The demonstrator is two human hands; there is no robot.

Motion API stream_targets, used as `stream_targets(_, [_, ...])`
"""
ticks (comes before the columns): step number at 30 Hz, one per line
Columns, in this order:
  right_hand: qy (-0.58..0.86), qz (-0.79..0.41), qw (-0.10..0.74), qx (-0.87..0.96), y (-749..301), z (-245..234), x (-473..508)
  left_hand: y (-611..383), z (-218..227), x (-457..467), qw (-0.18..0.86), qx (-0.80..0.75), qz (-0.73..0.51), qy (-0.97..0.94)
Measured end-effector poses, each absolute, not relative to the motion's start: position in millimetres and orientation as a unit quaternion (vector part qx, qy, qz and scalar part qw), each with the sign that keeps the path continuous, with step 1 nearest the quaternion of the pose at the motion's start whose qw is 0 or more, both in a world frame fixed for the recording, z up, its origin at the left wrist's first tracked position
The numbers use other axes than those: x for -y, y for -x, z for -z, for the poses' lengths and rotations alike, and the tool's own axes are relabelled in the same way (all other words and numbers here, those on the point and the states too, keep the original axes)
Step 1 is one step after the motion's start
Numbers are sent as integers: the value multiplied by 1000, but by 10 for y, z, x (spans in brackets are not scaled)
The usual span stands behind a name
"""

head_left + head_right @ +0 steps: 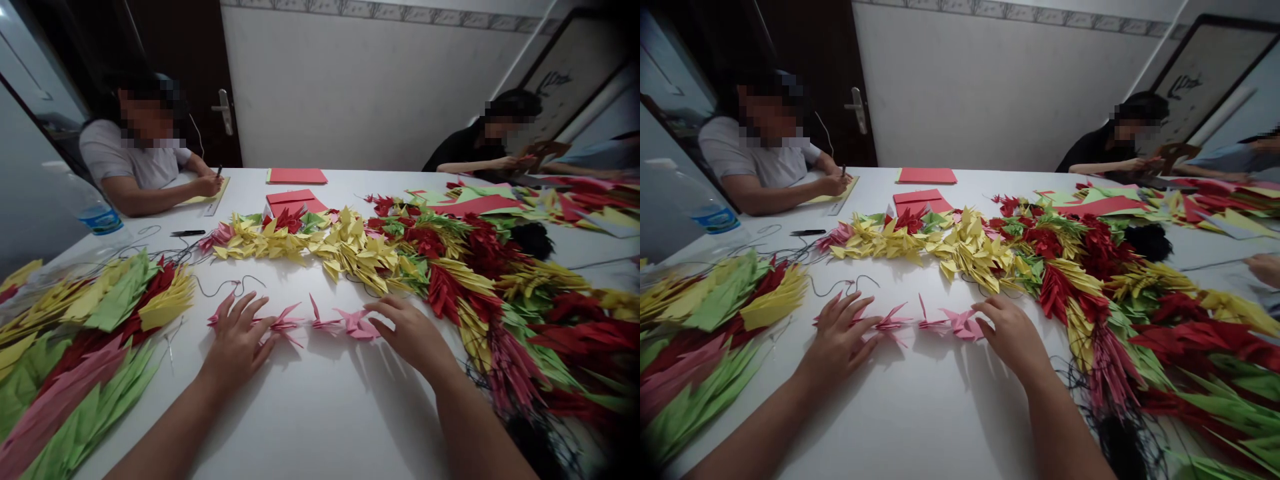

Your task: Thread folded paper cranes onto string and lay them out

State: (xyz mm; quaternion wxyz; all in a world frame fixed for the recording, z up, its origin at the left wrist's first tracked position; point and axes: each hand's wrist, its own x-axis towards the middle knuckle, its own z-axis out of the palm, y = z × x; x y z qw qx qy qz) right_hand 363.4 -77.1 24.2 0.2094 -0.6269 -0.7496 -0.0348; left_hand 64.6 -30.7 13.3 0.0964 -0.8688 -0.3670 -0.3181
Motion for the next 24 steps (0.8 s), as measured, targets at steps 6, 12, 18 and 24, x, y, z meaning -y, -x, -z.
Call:
stream_targets(6, [634,-15,231,738,-3701,-202,726,-604,-110,299,86,371,315,869])
stream_targets(12, [649,-124,225,716,-3813,-221,716,-571,-115,300,74,373,317,869])
stream_targets(18, [665,-131,285,677,-3814,-206,680,-543,-109,293,77,362,319,873])
stream_targets(24, [655,-176,326,659,-3785,17,543,-508,-126,274,100,344,332,873])
